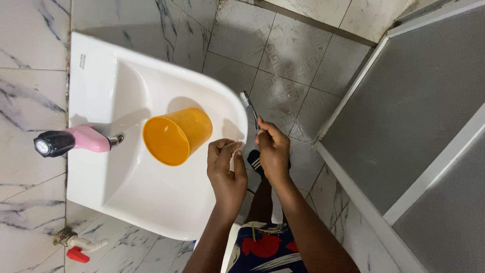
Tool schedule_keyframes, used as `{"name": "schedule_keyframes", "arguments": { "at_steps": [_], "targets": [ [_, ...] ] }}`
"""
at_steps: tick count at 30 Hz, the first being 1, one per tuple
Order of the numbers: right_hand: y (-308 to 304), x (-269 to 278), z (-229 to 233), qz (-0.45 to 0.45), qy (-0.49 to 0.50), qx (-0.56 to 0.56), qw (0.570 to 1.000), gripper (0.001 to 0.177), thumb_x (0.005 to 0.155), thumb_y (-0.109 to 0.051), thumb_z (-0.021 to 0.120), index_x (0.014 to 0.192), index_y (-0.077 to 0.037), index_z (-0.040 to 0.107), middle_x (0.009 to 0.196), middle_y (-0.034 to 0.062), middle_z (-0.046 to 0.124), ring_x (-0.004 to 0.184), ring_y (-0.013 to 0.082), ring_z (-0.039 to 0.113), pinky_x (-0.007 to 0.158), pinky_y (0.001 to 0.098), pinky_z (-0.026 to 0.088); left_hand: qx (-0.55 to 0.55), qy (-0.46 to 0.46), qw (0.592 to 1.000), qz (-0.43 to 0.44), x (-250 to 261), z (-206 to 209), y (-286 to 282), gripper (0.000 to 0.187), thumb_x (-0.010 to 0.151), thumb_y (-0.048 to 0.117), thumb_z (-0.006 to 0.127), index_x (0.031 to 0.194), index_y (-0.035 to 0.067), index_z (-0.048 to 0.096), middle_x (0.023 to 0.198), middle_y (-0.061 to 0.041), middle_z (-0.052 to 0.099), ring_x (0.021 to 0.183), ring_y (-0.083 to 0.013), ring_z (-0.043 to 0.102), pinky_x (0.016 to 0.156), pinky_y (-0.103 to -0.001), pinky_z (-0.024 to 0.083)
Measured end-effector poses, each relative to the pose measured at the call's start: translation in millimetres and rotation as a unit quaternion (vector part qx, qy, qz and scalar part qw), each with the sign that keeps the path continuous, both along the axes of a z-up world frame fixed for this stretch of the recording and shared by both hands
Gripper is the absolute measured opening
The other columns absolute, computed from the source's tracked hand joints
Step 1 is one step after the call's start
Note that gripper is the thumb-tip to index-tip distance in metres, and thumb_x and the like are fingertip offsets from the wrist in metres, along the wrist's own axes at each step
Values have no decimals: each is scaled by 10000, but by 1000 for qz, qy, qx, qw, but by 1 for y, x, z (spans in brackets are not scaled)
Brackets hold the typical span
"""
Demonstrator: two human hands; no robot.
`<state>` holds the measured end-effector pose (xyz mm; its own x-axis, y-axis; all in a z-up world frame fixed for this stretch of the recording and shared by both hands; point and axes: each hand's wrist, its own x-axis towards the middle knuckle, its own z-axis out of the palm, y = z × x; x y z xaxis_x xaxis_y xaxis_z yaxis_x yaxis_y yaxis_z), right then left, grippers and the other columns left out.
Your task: The person cleans a toothbrush using a small yellow cup and water from a bathroom sink, rubbing the bristles and handle while rinsing them.
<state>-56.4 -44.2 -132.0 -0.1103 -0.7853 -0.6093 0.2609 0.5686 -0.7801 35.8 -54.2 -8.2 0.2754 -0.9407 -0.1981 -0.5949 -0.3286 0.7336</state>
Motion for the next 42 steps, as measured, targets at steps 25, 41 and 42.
{"name": "schedule_keyframes", "arguments": {
  "at_steps": [25, 41, 42],
  "targets": [
    [-30, -30, -7, 72, -23, -71, 995, 351, 967, 24, 555, 1279, -25, 709, 788, -18, 631, 683, 26, 535, 629, 201, 463, -5, -8, 999, -33, -4, -1, -8, 204, 924, -43, 618, 1116, -36, 688, 1100, -172, 600, 1021, -288, 641, 878, -360, 537],
    [-46, -29, -18, 145, -1, -39, 989, 337, 979, -31, 586, 1300, -24, 689, 768, -5, 636, 622, 18, 533, 539, 190, 457, 24, -4, 1000, -17, -1, 0, -4, 203, 925, -46, 611, 1111, -48, 693, 1102, -163, 601, 1030, -269, 651, 890, -356, 543],
    [-32, -31, -15, 130, -4, -39, 991, 332, 987, -54, 587, 1309, -36, 666, 768, -3, 631, 601, 20, 532, 502, 190, 447, 22, -14, 999, -22, -1, 0, -3, 191, 924, -42, 621, 1099, -41, 699, 1089, -157, 605, 1024, -268, 651, 892, -352, 542]
  ]
}}
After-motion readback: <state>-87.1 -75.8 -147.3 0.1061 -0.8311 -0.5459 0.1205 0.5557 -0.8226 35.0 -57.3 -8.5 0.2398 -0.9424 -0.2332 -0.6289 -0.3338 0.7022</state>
